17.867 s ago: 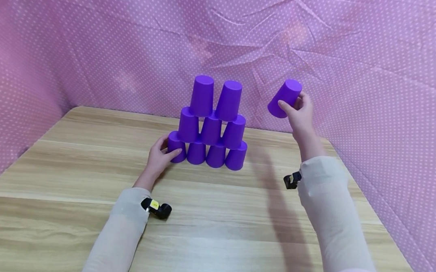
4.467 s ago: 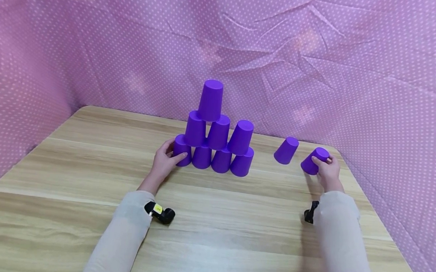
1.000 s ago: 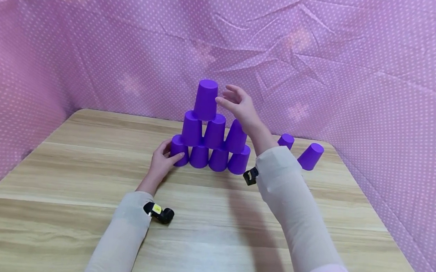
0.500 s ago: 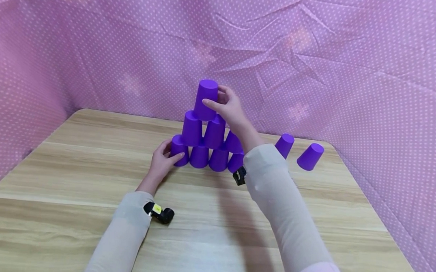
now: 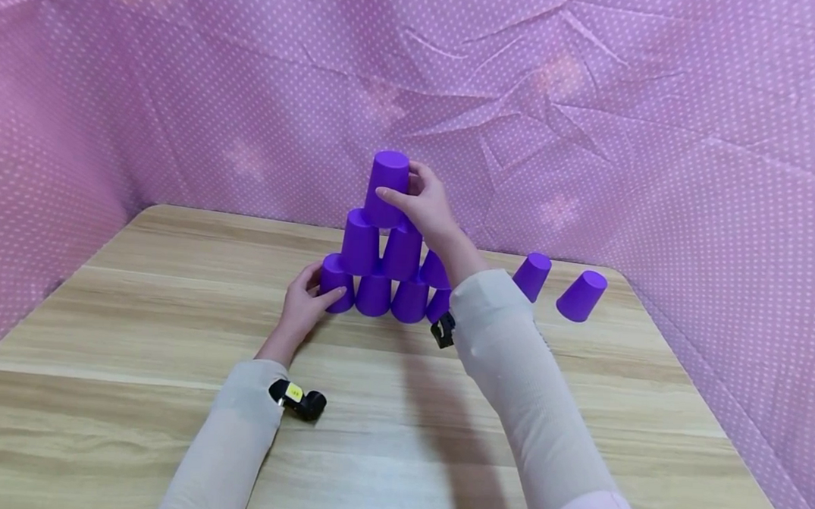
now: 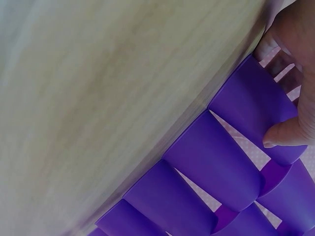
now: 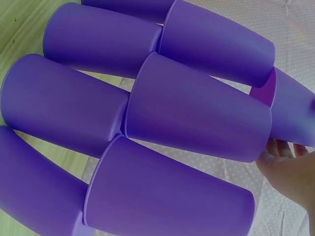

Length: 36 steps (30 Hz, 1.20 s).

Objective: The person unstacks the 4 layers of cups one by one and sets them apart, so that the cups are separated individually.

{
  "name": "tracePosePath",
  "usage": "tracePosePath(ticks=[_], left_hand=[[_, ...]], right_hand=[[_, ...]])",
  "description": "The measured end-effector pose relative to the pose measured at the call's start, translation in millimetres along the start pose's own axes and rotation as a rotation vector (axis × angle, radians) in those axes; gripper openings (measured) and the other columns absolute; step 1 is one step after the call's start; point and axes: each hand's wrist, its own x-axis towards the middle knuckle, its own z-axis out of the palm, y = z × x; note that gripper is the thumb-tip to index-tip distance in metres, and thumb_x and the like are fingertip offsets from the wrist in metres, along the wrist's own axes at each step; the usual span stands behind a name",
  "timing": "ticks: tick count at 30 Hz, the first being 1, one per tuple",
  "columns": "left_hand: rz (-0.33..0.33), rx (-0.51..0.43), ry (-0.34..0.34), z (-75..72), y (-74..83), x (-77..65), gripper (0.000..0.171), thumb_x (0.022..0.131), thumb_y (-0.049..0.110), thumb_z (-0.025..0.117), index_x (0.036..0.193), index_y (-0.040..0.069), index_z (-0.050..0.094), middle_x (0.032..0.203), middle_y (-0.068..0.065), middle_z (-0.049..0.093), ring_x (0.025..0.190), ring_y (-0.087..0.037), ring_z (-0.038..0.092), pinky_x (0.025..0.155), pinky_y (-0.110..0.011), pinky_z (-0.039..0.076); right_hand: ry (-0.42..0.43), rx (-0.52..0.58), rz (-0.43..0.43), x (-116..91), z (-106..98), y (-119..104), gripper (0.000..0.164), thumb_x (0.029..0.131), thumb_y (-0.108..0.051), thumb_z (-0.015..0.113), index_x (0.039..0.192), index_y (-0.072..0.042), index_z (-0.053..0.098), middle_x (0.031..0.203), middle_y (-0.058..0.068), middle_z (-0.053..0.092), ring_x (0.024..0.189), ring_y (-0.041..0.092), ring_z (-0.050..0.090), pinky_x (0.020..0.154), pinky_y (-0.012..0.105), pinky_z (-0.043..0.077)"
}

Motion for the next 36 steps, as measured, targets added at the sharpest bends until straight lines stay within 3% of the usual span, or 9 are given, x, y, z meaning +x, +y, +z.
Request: tracePosePath(ticks=[20,27,36], left_hand=[[0.010,0.012,-0.017,-1.4,3.8,-0.9,0.057,0.075,0.003,0.065,0.125,-0.003,0.039,0.118,-0.022,0.044,0.109,-0.028,0.041,0.092,-0.033,0.035],[-0.008,0.027,-0.023,-1.7,3.8,-3.7,0.058,0.075,0.005,0.065,0.126,-0.002,0.038,0.120,-0.021,0.043,0.110,-0.028,0.040,0.093,-0.033,0.035],[-0.013,0.032,-0.012,-1.2,1.4,-3.5,0.058,0.075,0.006,0.066,0.126,0.000,0.039,0.119,-0.020,0.044,0.110,-0.028,0.041,0.093,-0.033,0.035]], right_hand=[[0.059,-0.007,-0.038,-9.7,-11.6,-13.0,0.056,0.074,-0.011,0.068,0.123,-0.010,0.041,0.107,0.006,0.055,0.095,0.016,0.052,0.084,0.027,0.041],[0.087,-0.014,-0.062,-14.9,-25.0,-20.3,0.055,0.074,-0.012,0.068,0.123,-0.010,0.042,0.107,0.007,0.055,0.096,0.017,0.051,0.085,0.027,0.040],[0.155,0.063,-0.139,-19.8,-48.5,-26.0,0.050,0.073,-0.004,0.066,0.118,-0.005,0.045,0.106,0.013,0.055,0.095,0.021,0.051,0.083,0.028,0.042]])
